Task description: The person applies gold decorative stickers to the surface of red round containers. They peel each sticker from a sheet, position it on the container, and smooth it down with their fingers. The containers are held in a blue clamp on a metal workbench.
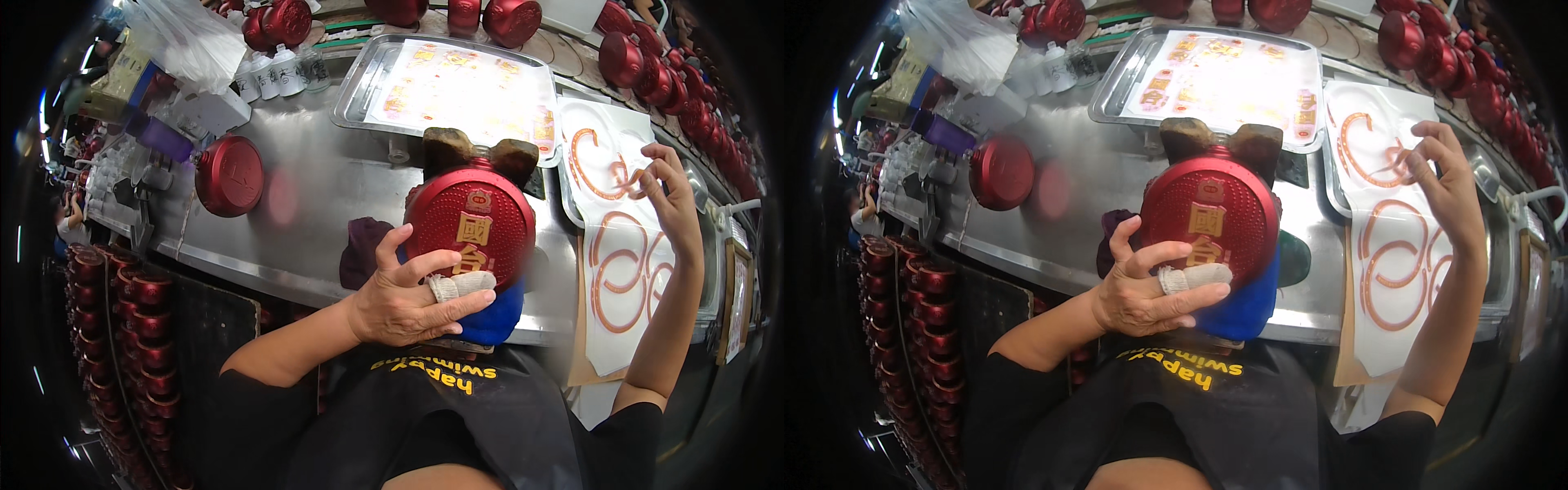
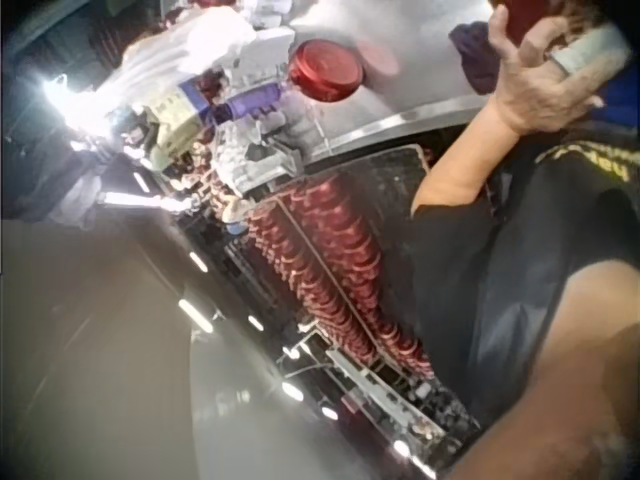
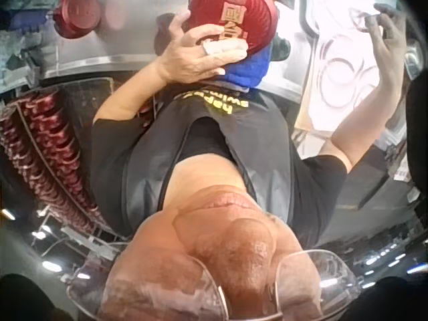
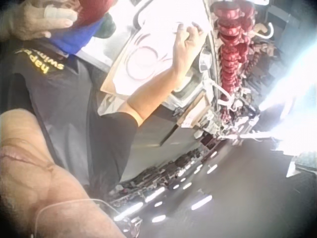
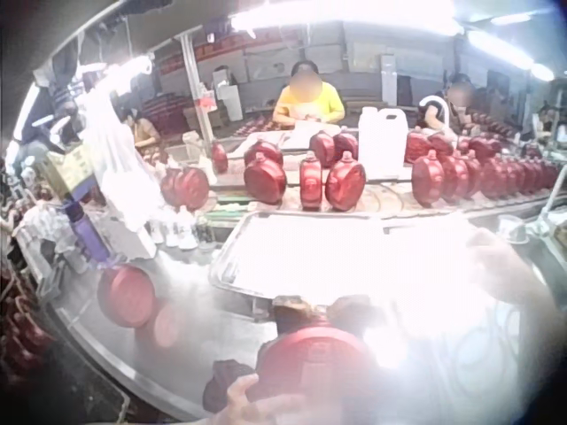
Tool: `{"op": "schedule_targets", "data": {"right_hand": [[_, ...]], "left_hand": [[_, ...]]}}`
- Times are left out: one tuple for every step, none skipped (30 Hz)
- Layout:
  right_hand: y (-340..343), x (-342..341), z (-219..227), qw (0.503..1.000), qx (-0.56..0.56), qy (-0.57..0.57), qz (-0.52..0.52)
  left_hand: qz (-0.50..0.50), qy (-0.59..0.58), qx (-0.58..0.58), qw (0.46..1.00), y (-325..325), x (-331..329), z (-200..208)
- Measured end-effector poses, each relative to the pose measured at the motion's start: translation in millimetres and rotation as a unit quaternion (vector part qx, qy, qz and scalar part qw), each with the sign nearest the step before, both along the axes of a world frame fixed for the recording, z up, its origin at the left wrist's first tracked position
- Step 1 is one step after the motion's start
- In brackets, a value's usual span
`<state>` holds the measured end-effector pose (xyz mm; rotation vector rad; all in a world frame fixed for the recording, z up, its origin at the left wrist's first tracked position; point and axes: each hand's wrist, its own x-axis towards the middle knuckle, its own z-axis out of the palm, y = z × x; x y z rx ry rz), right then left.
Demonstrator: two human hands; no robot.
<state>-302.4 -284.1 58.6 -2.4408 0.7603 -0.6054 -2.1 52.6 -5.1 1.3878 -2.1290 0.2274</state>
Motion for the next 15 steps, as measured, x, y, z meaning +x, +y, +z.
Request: {"op": "schedule_targets", "data": {"right_hand": [[28,7,14,1.000,0.010,0.002,0.003],[53,16,26,1.000,0.012,-0.002,0.018],[74,27,36,0.998,-0.046,-0.008,0.039],[94,37,45,0.993,-0.103,-0.012,0.059],[110,48,51,0.987,-0.139,-0.015,0.083],[125,58,55,0.980,-0.165,-0.024,0.107],[138,67,58,0.976,-0.180,-0.027,0.116],[149,75,59,0.974,-0.186,-0.037,0.128],[156,81,61,0.971,-0.189,-0.048,0.139],[162,86,60,0.968,-0.191,-0.059,0.151],[165,87,61,0.971,-0.181,-0.052,0.146],[167,88,61,0.975,-0.170,-0.050,0.135],[168,89,59,0.978,-0.129,-0.061,0.152],[169,89,56,0.980,-0.088,-0.074,0.164],[168,89,52,0.979,-0.054,-0.086,0.179]], "left_hand": [[-0.002,0.006,-0.003,1.000,2,-1,7],[-0.005,-0.002,-0.026,1.000,2,-2,15],[0.008,0.043,-0.012,0.999,1,-2,26],[0.021,0.115,-0.009,0.993,-3,-2,36],[0.018,0.163,0.006,0.986,-14,-3,46],[0.012,0.217,0.004,0.976,-26,-4,55],[0.008,0.220,0.024,0.975,-34,-9,65],[0.007,0.241,0.036,0.970,-43,-16,72],[0.009,0.191,0.040,0.981,-50,-20,79],[0.016,0.155,0.004,0.988,-57,-24,85],[0.018,0.131,0.002,0.991,-58,-23,90],[0.017,0.105,-0.002,0.994,-58,-22,94],[0.024,0.116,-0.020,0.993,-58,-19,97],[0.014,0.117,-0.017,0.993,-55,-15,98],[0.009,0.122,-0.011,0.992,-53,-11,98]]}}
